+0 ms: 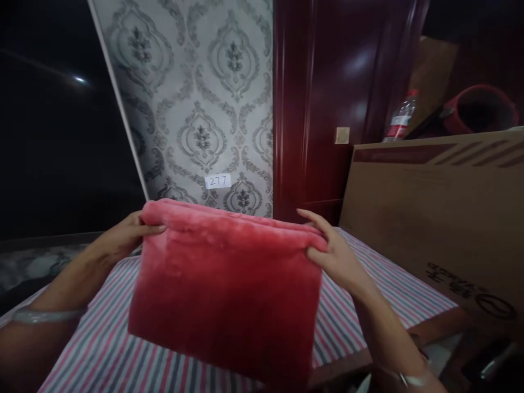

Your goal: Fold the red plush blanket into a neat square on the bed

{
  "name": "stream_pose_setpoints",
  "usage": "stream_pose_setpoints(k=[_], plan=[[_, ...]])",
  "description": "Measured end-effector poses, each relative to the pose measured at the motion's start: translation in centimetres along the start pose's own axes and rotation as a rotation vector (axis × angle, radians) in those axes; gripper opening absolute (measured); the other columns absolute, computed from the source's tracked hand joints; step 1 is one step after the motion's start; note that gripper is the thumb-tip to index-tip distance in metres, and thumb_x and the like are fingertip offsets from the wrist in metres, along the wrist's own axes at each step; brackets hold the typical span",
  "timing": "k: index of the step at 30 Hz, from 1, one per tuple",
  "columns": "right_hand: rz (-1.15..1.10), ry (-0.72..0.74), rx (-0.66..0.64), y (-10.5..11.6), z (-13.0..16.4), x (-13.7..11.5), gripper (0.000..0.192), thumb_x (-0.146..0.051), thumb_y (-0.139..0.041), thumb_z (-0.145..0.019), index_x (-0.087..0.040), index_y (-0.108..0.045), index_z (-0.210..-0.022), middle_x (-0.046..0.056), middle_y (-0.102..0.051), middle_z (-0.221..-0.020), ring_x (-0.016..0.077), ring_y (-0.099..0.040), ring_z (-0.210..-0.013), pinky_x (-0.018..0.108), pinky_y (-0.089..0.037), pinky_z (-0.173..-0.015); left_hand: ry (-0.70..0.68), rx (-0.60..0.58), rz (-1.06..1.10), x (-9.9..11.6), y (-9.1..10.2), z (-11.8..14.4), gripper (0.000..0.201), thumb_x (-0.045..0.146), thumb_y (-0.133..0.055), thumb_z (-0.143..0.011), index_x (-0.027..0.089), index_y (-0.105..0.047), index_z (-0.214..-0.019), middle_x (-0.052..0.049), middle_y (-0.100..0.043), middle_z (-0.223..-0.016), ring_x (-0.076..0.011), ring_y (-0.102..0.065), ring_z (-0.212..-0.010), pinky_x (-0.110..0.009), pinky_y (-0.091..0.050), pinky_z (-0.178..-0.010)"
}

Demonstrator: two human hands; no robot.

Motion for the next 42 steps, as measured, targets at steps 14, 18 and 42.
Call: stream_pose_setpoints(k=[14,18,42], plan=[[0.527,0.684,0.119,-11.6,1.6,0.3,0.063,-0.011,-0.052,-0.086,-0.023,-0.042,-0.148,0.013,-0.063,-0.123,0.0290,-0.057,-0.114,0.051,-0.045,-0.099,-0.449,0.335,-0.691,-9.5,8.9,7.2,0.043,0.040,-0.068,-0.073,0.021,-0.060,-0.111,-0.008,-0.062,-0.124,-0.0257,-0.059,-0.115,-0.042,-0.049,-0.102],[0.508,0.689,-0.224,-16.0,12.4,6.0,0.049,-0.006,-0.043,-0.090,-0.020,-0.057,-0.134,0.012,-0.067,-0.112,0.0242,-0.059,-0.107,0.042,-0.051,-0.092,-0.340,0.051,-0.796,-20.4,7.4,13.9,0.026,0.029,-0.052,-0.079,0.020,-0.067,-0.099,-0.010,-0.069,-0.113,-0.0235,-0.064,-0.112,-0.038,-0.052,-0.099],[0.083,-0.409,-0.094,-16.8,14.6,10.5,0.034,-0.055,-0.050,-0.079,-0.022,-0.055,-0.076,-0.002,-0.053,-0.062,0.0171,-0.049,-0.059,0.030,-0.039,-0.059,-0.218,0.256,-1.152,-23.4,2.8,18.8,0.031,0.018,-0.045,-0.085,0.018,-0.068,-0.106,-0.014,-0.063,-0.116,-0.0277,-0.062,-0.108,-0.042,-0.054,-0.093]])
Point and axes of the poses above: each hand's wrist, its own z-axis away from the middle knuckle, its own y-axis out of the back of the hand, x = y × z, the point moved 4 cm from there along -z, towards the middle knuckle
